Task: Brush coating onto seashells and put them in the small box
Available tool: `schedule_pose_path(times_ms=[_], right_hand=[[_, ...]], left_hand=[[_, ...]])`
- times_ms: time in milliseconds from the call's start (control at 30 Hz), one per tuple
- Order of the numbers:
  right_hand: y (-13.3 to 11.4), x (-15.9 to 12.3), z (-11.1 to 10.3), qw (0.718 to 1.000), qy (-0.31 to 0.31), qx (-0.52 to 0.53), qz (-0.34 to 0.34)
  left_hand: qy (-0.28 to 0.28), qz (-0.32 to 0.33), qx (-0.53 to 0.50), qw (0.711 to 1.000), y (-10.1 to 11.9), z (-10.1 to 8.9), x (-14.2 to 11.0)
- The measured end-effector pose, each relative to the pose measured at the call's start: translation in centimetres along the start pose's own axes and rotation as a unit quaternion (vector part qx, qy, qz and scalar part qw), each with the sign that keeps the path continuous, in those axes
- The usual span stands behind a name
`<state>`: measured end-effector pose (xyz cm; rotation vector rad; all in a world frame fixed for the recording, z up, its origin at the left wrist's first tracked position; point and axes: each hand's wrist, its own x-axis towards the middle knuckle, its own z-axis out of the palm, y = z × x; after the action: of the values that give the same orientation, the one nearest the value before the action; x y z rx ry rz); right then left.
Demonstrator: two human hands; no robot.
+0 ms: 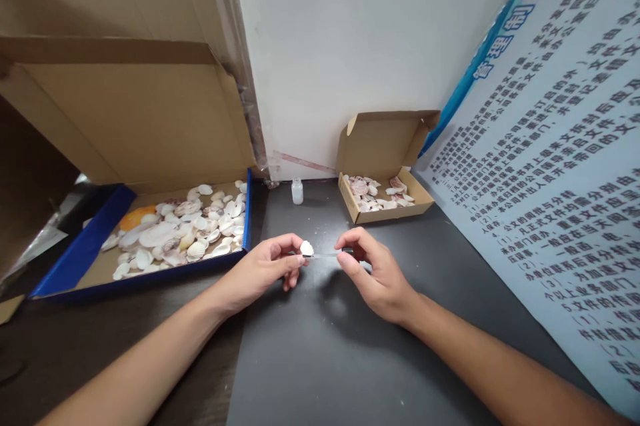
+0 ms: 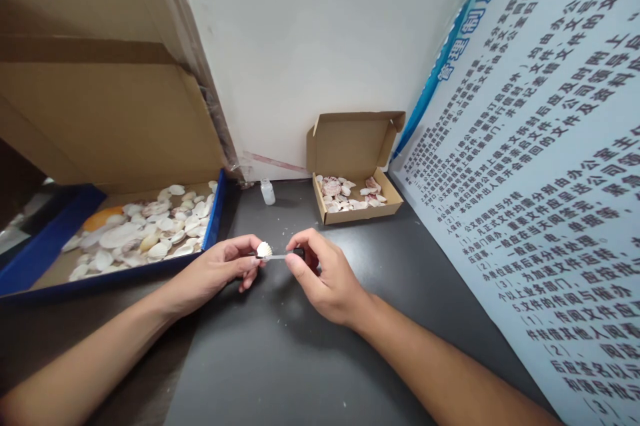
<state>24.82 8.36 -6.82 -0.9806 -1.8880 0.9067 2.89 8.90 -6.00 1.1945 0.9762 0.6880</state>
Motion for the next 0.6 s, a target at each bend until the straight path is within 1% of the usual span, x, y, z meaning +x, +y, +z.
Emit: schedule_pose_path(times_ms=[200, 433, 600], right_hand=[[0.15, 0.25, 0.14, 0.999, 0.028, -0.025, 0.022], [0.0, 0.06, -0.05, 1.0, 0.003, 0.001, -0.001], [0.1, 0.11, 0.19, 0.999, 0.025, -0.018, 0.022]], left_hand=[[0.004, -0.004, -0.016, 1.0, 0.01, -0.01, 0.02], [0.003, 0.001, -0.003, 1.0, -0.07, -0.04, 0.03], [0.005, 0.004, -0.017, 1.0, 0.04, -0.02, 0.0]])
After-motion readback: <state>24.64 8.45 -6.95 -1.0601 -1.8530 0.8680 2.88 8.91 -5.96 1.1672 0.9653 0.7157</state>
